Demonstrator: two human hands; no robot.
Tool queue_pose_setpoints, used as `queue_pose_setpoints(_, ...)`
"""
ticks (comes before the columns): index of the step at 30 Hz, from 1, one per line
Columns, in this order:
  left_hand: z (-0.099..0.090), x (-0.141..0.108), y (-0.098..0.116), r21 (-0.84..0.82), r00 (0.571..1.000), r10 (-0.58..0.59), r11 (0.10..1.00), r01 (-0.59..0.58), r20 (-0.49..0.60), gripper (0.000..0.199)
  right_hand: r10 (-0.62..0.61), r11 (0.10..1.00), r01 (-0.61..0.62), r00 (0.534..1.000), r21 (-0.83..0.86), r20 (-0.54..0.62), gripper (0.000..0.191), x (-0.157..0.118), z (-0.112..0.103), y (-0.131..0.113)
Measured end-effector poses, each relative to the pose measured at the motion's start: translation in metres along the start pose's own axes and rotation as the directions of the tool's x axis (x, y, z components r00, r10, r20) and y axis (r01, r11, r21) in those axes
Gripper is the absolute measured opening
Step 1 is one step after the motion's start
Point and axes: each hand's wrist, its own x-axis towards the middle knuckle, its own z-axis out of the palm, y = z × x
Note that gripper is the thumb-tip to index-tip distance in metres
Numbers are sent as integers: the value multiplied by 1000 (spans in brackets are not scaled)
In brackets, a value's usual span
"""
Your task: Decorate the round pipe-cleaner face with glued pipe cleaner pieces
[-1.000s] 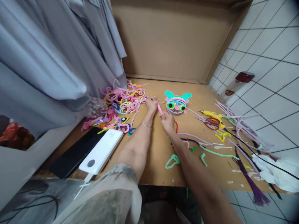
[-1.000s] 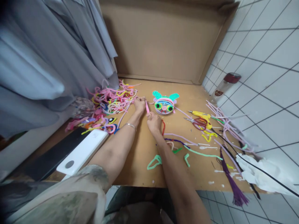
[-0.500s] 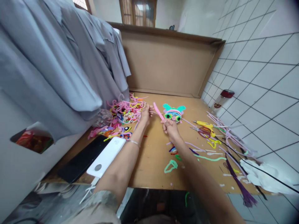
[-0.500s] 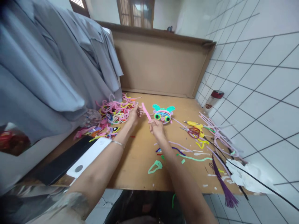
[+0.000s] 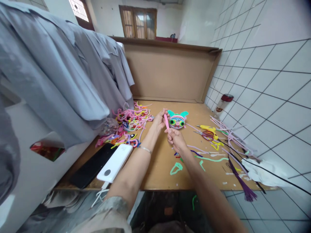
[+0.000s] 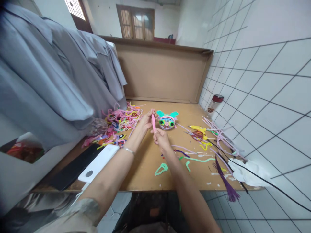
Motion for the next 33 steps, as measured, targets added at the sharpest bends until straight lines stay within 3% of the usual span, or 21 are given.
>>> queue_pose_setpoints(7,24,24,4,-7,989,-70,998,70,-134,19,-122,992,121,983,-15,-135,18,13,6,-11)
queue_pose_setpoints(16,32,46,7,99,991,-51,993,64,-125,14,-129,990,139,969,36,-212,23,26,9,-19)
queue_pose_setpoints(21,37,28,-4,38,1000,-22,999,22,-6,11,-169,980,185,965,66,-202,31,11,4,-14)
queue_pose_setpoints(25,29,6,-8,22,992,-34,999,31,124,35,-190,974,209,962,83,-197,33,1,-2,-11)
queue_pose_setpoints(28,18,-8,-12,62,989,-69,996,62,129,43,-193,973,216,956,85,-222,32,1,-5,-9)
queue_pose_setpoints(33,7,-22,-28,71,979,-156,986,148,129,33,-204,974,220,954,47,-220,36,2,-7,-3)
